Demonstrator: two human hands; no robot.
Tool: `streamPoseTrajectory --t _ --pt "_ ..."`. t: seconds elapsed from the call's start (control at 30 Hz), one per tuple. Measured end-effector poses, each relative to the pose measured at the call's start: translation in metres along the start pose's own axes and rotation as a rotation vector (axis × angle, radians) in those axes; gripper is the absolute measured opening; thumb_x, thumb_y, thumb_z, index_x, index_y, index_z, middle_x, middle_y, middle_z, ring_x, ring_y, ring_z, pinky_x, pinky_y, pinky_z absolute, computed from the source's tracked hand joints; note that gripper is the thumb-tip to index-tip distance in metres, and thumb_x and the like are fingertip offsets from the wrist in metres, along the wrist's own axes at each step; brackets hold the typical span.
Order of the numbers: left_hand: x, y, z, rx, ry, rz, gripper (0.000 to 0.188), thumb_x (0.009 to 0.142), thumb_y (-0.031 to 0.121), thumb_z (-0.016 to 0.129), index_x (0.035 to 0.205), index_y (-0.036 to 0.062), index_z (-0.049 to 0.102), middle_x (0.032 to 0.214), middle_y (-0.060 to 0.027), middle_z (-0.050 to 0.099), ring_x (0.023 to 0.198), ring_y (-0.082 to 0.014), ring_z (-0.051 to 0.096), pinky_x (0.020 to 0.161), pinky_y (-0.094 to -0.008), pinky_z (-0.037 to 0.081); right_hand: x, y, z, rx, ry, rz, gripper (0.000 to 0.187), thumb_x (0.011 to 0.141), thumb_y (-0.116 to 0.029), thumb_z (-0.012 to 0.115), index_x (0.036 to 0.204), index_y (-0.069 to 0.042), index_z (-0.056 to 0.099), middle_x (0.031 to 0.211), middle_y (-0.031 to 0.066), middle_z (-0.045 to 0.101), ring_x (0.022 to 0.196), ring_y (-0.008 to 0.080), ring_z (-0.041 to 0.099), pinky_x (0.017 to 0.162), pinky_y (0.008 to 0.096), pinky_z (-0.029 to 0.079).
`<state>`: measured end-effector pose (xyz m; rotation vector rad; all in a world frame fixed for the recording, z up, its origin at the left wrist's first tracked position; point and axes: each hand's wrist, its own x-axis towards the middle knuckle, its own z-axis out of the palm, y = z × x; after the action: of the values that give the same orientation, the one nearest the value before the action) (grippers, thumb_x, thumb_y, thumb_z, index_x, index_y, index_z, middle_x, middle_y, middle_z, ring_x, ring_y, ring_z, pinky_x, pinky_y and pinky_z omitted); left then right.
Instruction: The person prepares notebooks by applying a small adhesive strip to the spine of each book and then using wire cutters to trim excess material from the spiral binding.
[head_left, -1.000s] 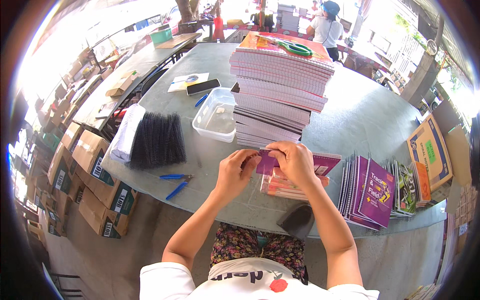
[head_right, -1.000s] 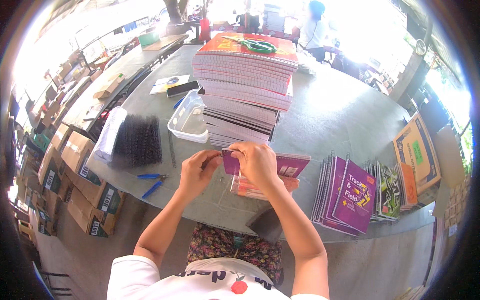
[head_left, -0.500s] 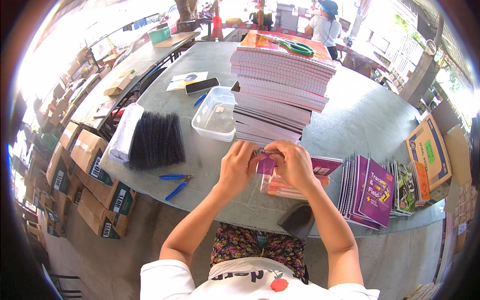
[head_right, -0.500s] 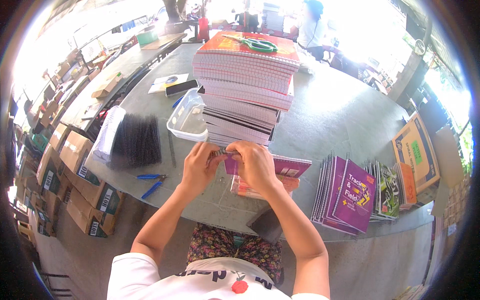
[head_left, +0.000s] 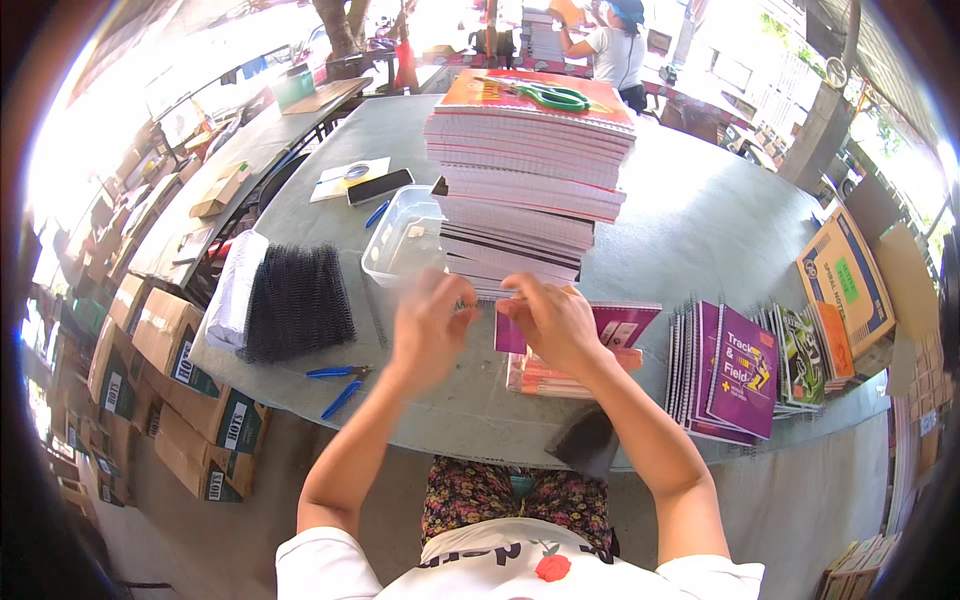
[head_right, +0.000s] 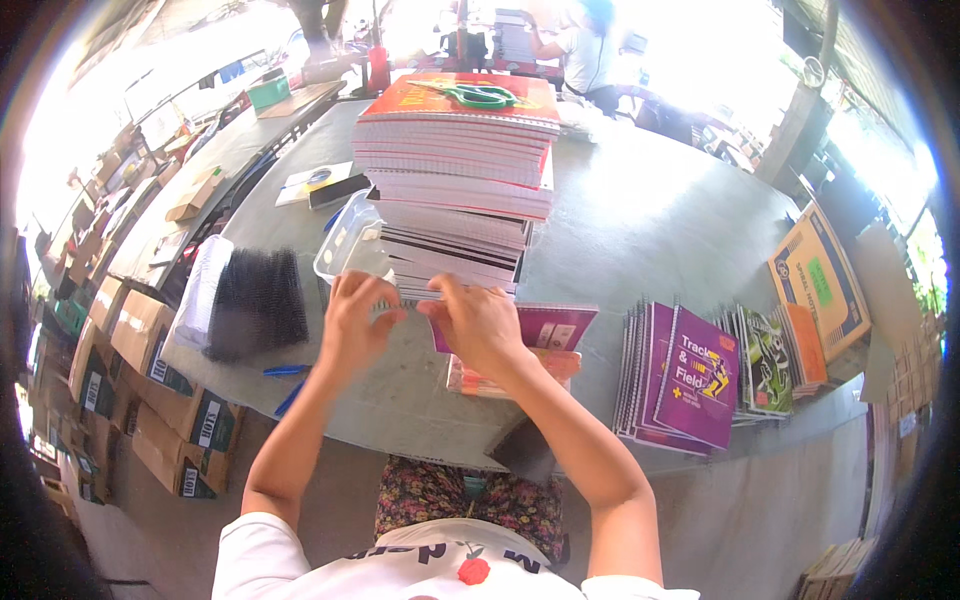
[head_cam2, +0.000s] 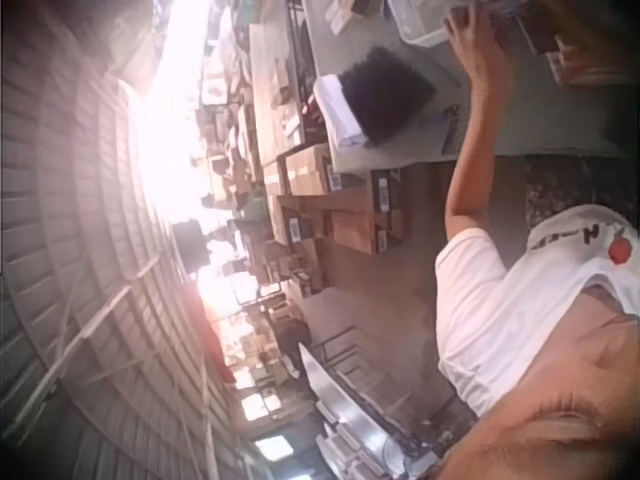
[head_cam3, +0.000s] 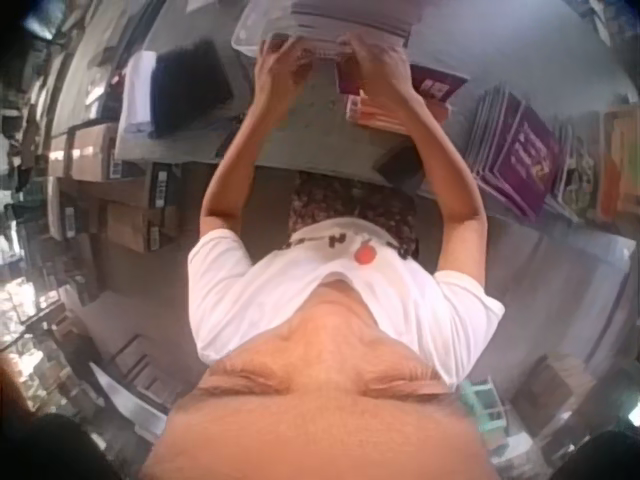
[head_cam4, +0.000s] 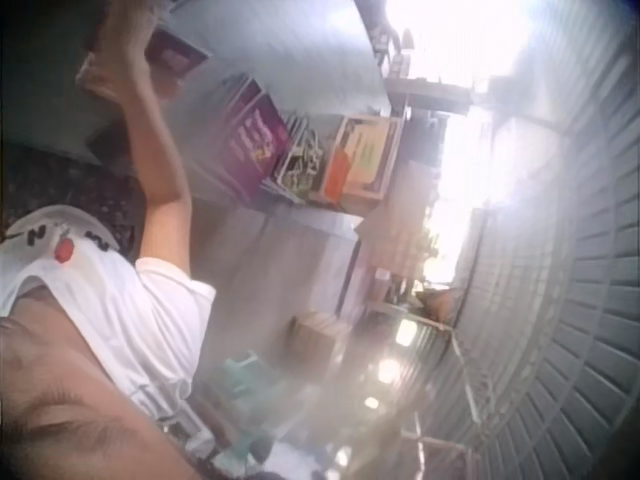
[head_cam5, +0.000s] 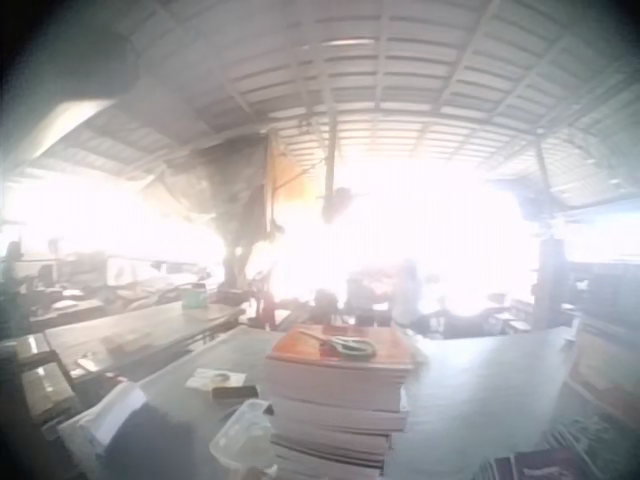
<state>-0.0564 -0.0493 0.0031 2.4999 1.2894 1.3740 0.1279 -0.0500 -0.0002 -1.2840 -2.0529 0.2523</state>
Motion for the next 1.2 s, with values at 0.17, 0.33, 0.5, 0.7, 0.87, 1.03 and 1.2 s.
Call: streamPoseTrajectory --t 0.17,0.33,0.5,0.7,0.87,1.03,1.2 --pt "-0.089 0.082 0.089 -0.137 -0.540 0.002 0.042 0.075 0.026 0.068 0.107 0.0052 0.052 0.101 -0.0144 0.056 0.094 -0.0367 0.055 0.073 -0.0458 0.050 0.001 0.006 -0.007 0.051 0.131 -0.062 0.016 0.077 -0.010 0.065 0.085 -0.005 0.052 0.081 0.0139 0.056 0.080 0.0323 0.057 0.062 0.0421 0.045" --pt "-0.118 0.090 0.136 -0.345 -0.636 -0.070 0.057 0.076 0.026 0.069 0.126 0.0118 0.046 0.124 -0.0183 0.044 0.104 -0.0397 0.052 0.082 -0.0464 0.049 -0.004 0.005 0.005 0.113 0.126 -0.108 0.020 0.074 -0.002 0.061 0.092 -0.001 0.051 0.092 0.0179 0.052 0.083 0.0355 0.055 0.069 0.0425 0.046" --pt "-0.036 0.066 0.032 -0.291 -0.285 -0.230 0.041 0.077 0.014 0.066 0.116 0.0062 0.053 0.114 -0.0176 0.054 0.111 -0.0334 0.050 0.091 -0.0401 0.042 -0.031 0.033 -0.048 -0.291 0.136 0.056 0.022 0.078 -0.016 0.063 0.096 -0.004 0.059 0.090 0.0127 0.061 0.086 0.0286 0.059 0.075 0.0381 0.043" --pt "-0.014 0.023 0.003 0.075 -0.203 -0.005 0.031 0.076 0.010 0.067 0.105 0.0025 0.058 0.105 -0.0105 0.059 0.093 -0.0258 0.057 0.082 -0.0348 0.045 -0.042 0.038 -0.046 -0.137 0.146 0.063 0.010 0.079 -0.019 0.062 0.080 -0.010 0.067 0.075 0.0050 0.067 0.066 0.0218 0.062 0.074 0.0347 0.042" --pt "-0.014 0.033 0.011 0.016 -0.139 0.017 0.024 0.075 0.006 0.066 0.099 0.0068 0.066 0.092 -0.0085 0.064 0.089 -0.0222 0.058 0.080 -0.0320 0.046 -0.042 0.035 -0.044 -0.119 0.158 0.043 0.011 0.079 -0.020 0.062 0.082 -0.011 0.068 0.074 0.0036 0.067 0.065 0.0206 0.062 0.070 0.0344 0.043" --pt "-0.008 0.038 0.006 0.024 0.191 -0.063 0.023 0.073 0.006 0.068 0.094 0.0115 0.069 0.089 -0.0050 0.066 0.088 -0.0216 0.057 0.077 -0.0316 0.046 -0.049 0.033 -0.044 -0.098 0.156 0.017 0.011 0.080 -0.019 0.062 0.083 -0.011 0.068 0.075 0.0039 0.068 0.066 0.0205 0.062 0.066 0.0351 0.043" --pt "-0.003 0.044 0.010 -0.128 0.021 -0.035 0.020 0.067 0.005 0.073 0.086 0.0086 0.070 0.085 -0.0088 0.064 0.083 -0.0225 0.057 0.073 -0.0315 0.045 -0.050 0.036 -0.044 -0.119 0.169 0.054 0.009 0.078 -0.015 0.061 0.084 -0.011 0.067 0.076 0.0043 0.067 0.068 0.0209 0.063 0.066 0.0362 0.043"
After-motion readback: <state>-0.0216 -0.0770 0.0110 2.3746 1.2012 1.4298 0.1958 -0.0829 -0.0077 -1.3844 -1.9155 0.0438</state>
